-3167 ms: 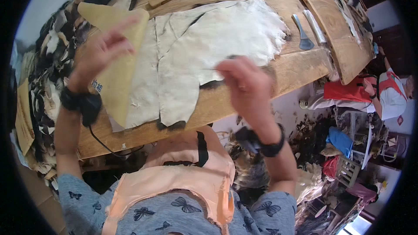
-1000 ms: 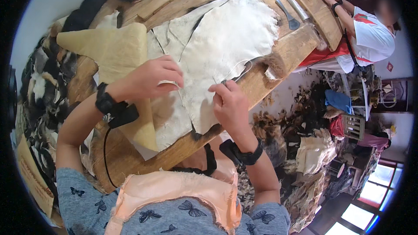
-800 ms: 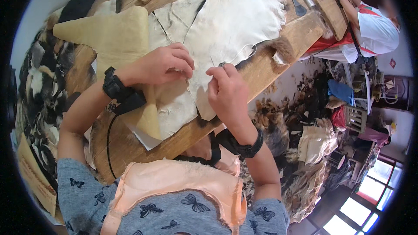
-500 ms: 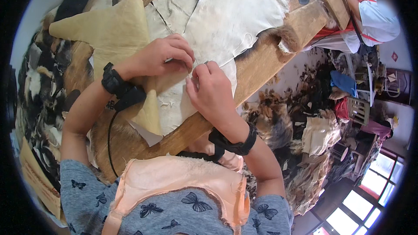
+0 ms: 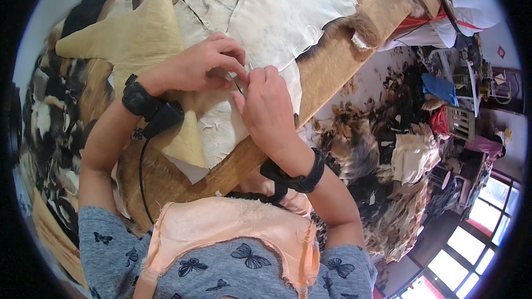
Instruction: Cutting leather pieces using a template and a hand tool, and then sewing the pieces together.
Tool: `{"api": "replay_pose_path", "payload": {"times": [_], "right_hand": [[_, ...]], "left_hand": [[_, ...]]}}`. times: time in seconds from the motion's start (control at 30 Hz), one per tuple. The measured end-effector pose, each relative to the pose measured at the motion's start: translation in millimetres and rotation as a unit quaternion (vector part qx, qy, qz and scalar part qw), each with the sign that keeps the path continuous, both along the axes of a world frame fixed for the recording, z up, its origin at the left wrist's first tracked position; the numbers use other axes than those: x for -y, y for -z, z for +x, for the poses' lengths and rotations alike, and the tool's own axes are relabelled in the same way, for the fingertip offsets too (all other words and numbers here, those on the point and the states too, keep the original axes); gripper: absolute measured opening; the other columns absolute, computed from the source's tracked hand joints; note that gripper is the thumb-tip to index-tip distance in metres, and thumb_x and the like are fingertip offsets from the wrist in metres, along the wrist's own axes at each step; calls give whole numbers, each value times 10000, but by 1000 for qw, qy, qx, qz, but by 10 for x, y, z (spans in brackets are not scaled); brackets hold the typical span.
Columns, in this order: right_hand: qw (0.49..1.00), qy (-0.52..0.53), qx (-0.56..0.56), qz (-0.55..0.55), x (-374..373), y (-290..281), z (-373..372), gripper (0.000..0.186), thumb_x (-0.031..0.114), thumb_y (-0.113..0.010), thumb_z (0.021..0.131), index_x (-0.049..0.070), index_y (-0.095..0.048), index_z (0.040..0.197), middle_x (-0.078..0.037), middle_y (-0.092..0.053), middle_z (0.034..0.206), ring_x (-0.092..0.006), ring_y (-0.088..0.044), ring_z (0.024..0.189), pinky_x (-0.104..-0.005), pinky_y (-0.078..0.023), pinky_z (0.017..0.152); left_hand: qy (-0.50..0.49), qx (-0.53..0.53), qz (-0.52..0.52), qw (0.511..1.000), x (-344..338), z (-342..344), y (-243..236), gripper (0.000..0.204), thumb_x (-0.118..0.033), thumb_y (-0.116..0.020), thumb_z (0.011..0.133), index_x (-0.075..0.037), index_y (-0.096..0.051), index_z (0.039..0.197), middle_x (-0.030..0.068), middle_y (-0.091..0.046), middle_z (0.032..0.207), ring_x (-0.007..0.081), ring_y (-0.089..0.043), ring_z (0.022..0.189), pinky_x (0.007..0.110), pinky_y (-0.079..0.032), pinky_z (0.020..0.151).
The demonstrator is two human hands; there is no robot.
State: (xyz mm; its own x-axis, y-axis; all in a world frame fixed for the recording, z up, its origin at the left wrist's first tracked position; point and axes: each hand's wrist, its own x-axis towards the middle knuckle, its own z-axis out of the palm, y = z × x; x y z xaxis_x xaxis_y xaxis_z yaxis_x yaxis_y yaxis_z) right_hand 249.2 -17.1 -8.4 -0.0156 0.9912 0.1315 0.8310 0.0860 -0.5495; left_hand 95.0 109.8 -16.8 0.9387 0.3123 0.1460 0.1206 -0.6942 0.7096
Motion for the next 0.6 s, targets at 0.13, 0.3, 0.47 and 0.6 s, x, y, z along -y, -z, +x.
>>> {"api": "replay_pose_path", "payload": {"times": [0.13, 0.3, 0.47, 0.6], "right_hand": [[1000, -1, 8, -14, -7, 1, 7, 328, 134, -704, 723, -3, -478, 918, -180, -470, 891, -335, -490, 863, -400, -423, 739], [1000, 6, 6, -13, 1, 15, -9, 279, 114, -688, 733, -13, -495, 889, -186, -471, 886, -342, -496, 840, -412, -426, 730], [1000, 4, 30, 10, -14, 56, -39, 182, 99, -625, 773, -15, -507, 853, -179, -482, 853, -334, -512, 808, -409, -440, 711], [998, -13, 56, 37, -19, 65, -30, 135, 103, -585, 795, -7, -513, 826, -163, -491, 822, -317, -523, 777, -391, -453, 692]], "left_hand": [[-2, -8, -5, 1000, 7, 31, -42, 299, -21, -687, 649, -110, -658, 933, 37, -550, 1025, 265, -447, 1041, 353, -392, 907], [-6, -24, -31, 999, -14, 26, -24, 224, -27, -703, 646, -90, -669, 858, 39, -557, 1004, 260, -453, 1017, 334, -402, 887], [-38, 59, 27, 997, 13, 12, 100, 138, -87, -745, 651, -82, -693, 778, 33, -586, 999, 231, -504, 965, 323, -447, 826], [-38, 68, 44, 996, 9, 9, 106, 144, -89, -748, 657, -91, -706, 794, 29, -594, 993, 221, -520, 954, 322, -456, 818]]}}
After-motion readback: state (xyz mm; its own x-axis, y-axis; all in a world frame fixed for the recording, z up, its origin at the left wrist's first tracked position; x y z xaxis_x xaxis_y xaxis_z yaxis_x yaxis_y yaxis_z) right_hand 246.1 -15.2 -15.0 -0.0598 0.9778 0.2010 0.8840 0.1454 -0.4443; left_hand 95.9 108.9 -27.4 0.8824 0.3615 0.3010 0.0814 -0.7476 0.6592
